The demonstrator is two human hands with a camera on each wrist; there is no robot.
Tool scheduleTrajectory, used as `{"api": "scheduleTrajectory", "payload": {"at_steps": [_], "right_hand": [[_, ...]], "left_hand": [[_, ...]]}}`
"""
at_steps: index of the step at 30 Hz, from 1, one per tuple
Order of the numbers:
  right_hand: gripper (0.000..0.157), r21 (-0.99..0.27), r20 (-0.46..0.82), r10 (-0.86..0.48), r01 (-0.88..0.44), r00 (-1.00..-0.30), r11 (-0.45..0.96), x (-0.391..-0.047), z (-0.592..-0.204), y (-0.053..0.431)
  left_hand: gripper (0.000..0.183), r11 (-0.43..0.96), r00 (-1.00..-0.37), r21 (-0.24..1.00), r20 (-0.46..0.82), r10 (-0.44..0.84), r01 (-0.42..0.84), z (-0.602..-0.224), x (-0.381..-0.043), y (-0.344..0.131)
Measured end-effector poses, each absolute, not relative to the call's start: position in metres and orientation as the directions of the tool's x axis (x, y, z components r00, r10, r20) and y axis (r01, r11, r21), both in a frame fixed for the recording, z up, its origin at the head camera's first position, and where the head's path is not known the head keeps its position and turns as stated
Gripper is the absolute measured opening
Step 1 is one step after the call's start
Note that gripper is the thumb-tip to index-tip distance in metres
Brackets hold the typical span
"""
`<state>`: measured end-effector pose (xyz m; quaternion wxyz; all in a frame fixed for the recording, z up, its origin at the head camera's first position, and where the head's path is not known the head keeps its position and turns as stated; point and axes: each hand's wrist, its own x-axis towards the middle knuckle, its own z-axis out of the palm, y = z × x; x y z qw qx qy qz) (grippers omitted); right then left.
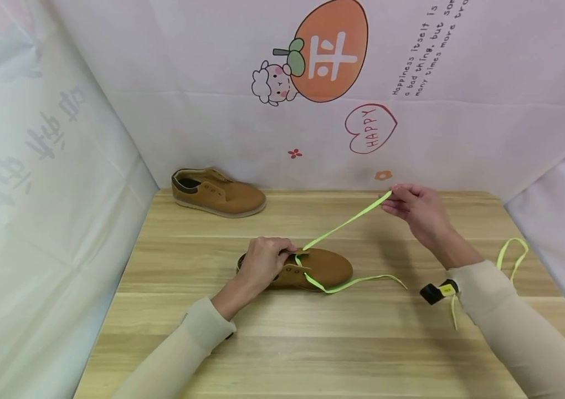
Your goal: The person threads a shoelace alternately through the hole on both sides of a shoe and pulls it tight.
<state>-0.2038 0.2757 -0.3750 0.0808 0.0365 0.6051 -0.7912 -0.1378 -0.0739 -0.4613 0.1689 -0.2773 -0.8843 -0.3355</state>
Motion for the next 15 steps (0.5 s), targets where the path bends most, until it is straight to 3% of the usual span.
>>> {"api": "scheduleTrajectory", "payload": {"at_steps": [7,15], "right_hand": [[0.016,-0.900,-0.234,-0.047,0.235,-0.971,-0.367,-0.205,-0.379,0.300],[0.021,-0.892,-0.261,-0.007,0.244,-0.965,-0.380,-0.205,-0.382,0.315]], "left_hand": [[0.019,0.617,-0.786,0.500,0.486,0.381,0.608,-0.462,-0.138,-0.074],[0.017,0.625,-0.786,0.492,0.492,0.374,0.606,-0.461,-0.138,-0.074]]}}
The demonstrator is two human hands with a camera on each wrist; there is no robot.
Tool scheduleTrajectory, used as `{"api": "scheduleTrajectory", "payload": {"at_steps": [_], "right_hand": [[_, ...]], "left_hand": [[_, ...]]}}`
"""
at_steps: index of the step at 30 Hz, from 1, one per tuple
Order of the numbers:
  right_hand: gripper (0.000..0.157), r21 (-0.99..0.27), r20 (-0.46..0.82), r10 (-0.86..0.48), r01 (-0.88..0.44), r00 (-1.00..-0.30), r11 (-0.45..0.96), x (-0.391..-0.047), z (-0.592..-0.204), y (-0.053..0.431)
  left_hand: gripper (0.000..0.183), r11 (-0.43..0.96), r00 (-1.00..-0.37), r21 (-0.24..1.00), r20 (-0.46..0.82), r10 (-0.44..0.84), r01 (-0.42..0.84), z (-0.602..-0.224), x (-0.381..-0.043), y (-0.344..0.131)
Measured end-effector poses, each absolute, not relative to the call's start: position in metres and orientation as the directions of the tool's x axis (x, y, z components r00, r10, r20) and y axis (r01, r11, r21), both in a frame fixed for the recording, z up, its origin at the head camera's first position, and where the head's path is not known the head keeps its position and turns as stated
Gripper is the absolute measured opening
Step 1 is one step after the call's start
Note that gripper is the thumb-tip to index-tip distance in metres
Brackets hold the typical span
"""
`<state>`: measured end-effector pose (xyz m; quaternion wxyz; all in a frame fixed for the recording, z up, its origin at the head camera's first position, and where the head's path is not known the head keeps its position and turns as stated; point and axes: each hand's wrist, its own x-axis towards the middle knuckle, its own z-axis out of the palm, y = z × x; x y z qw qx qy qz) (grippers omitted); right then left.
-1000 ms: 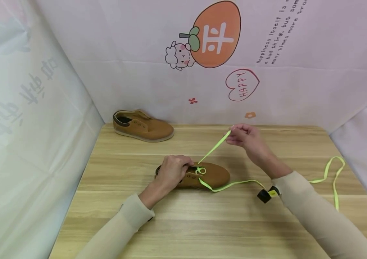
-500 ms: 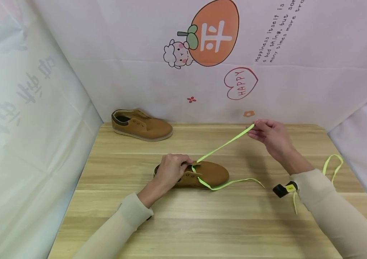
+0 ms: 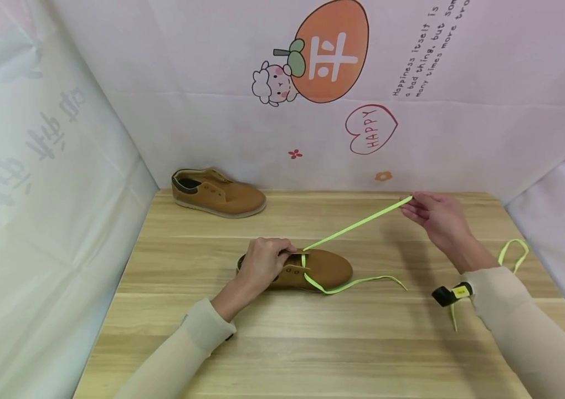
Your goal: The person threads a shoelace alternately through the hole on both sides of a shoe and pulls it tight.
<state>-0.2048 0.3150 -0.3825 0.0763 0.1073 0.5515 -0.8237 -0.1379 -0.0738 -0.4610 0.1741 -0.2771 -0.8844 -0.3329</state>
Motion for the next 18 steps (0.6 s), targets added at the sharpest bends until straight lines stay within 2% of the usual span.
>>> {"api": "scheduleTrajectory", "payload": {"at_steps": [12,18], "right_hand": [[0.025,-0.870,-0.277,0.068,0.220,-0.958,-0.442,-0.207,-0.380,0.326],[0.020,-0.863,-0.296,0.056,0.241,-0.954,-0.444,-0.205,-0.382,0.327]], "left_hand": [[0.018,0.627,-0.798,0.506,0.480,0.366,0.592,-0.460,-0.137,-0.073],[0.016,0.631,-0.799,0.505,0.481,0.360,0.589,-0.461,-0.138,-0.073]]}}
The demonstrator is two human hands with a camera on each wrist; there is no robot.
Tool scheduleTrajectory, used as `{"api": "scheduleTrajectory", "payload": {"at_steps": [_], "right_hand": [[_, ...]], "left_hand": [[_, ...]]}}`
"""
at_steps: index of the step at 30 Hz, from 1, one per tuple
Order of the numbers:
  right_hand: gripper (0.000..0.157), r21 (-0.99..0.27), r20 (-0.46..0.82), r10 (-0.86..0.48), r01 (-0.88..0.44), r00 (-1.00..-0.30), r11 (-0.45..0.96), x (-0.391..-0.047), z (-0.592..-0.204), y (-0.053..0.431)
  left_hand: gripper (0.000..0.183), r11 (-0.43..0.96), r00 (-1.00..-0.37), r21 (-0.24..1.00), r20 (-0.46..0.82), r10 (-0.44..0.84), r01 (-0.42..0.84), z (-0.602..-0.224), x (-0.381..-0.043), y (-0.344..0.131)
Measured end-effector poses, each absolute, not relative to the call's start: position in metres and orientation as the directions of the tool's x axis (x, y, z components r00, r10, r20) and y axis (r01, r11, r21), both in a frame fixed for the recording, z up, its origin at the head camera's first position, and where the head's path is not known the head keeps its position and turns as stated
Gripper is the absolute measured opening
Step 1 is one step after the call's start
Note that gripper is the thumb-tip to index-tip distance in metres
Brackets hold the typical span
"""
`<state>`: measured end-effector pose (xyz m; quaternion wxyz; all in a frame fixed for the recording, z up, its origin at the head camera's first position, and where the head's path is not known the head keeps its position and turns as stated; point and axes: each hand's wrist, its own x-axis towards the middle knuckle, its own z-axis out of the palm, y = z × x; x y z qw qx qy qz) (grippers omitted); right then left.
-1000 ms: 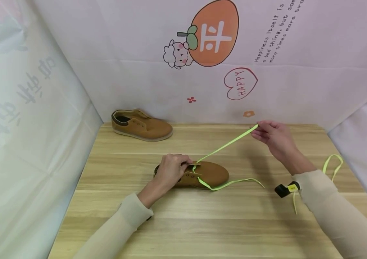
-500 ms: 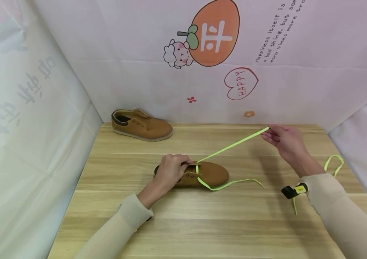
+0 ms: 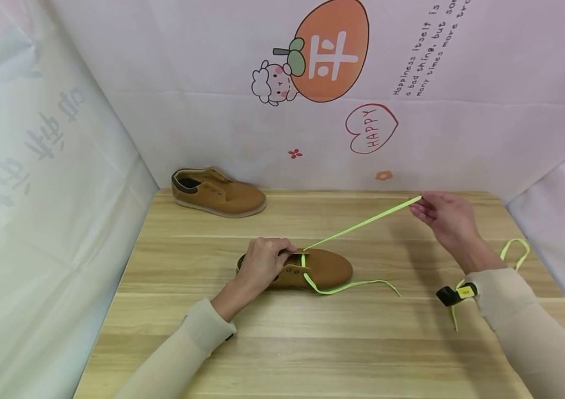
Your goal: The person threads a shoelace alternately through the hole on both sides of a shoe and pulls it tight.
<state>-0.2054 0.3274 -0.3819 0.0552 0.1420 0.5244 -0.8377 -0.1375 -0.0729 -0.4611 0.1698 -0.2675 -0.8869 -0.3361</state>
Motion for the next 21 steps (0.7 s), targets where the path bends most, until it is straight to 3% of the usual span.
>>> {"api": "scheduleTrajectory", "payload": {"at_steps": [8,21], "right_hand": [[0.017,-0.894,-0.247,-0.049,0.247,-0.968,-0.374,-0.199,-0.385,0.325],[0.015,-0.971,-0.100,-0.108,0.121,-0.989,-0.208,-0.186,-0.393,0.300]], "left_hand": [[0.014,0.636,-0.796,0.496,0.484,0.363,0.592,-0.461,-0.138,-0.072],[0.016,0.623,-0.811,0.525,0.443,0.382,0.580,-0.458,-0.138,-0.074]]}}
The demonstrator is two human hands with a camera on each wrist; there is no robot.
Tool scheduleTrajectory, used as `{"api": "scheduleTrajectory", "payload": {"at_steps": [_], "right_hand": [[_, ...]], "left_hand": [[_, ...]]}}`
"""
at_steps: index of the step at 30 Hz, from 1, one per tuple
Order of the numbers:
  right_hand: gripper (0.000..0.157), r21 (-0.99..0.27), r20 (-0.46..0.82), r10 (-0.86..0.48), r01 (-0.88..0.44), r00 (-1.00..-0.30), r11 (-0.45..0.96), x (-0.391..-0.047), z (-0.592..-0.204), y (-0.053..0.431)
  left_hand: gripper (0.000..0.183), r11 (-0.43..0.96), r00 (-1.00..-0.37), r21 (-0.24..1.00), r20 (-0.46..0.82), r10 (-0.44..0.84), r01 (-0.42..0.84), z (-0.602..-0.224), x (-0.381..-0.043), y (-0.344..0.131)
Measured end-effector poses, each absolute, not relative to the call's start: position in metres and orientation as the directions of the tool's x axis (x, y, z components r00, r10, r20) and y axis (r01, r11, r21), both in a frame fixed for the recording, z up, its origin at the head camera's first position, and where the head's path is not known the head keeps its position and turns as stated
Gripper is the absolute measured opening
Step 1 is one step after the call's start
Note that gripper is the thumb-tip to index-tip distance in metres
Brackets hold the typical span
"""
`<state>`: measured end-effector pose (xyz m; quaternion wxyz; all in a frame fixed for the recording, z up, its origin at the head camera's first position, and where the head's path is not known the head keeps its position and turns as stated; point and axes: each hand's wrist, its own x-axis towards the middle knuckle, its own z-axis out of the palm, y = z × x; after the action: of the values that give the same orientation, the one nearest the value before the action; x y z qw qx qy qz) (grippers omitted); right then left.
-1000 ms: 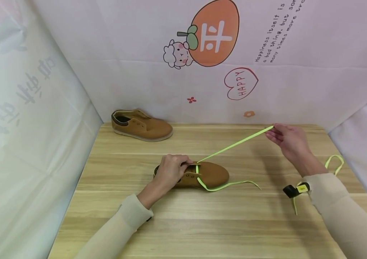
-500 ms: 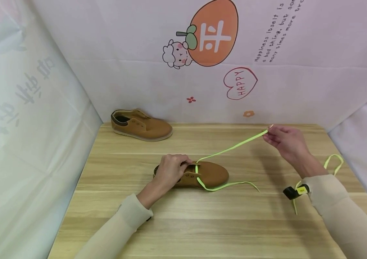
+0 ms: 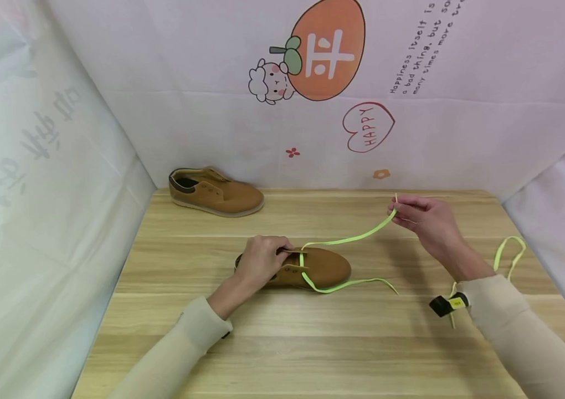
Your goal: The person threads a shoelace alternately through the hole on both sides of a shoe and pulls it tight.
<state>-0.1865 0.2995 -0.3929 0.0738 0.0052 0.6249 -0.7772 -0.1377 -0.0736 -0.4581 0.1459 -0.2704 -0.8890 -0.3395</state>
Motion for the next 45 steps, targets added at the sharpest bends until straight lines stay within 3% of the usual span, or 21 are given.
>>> {"api": "scheduleTrajectory", "payload": {"at_steps": [8,20,32,45], "right_hand": [[0.013,-0.991,-0.103,-0.126,0.113,-0.987,-0.076,-0.178,-0.393,0.282],[0.012,-0.995,-0.094,-0.174,0.095,-0.980,0.004,-0.162,-0.392,0.257],[0.025,-0.957,-0.086,-0.223,0.018,-0.971,0.290,-0.143,-0.392,0.231],[0.019,-0.920,-0.144,-0.359,-0.009,-0.922,0.392,-0.121,-0.405,0.201]], "left_hand": [[0.016,0.590,-0.820,0.572,0.441,0.364,0.569,-0.451,-0.132,-0.080],[0.014,0.536,-0.766,0.560,0.557,0.320,0.631,-0.438,-0.109,-0.089],[0.010,0.490,-0.890,0.749,0.316,0.328,0.446,-0.439,-0.097,-0.088],[0.004,0.563,-0.924,0.741,0.216,0.316,0.366,-0.441,-0.102,-0.083]]}}
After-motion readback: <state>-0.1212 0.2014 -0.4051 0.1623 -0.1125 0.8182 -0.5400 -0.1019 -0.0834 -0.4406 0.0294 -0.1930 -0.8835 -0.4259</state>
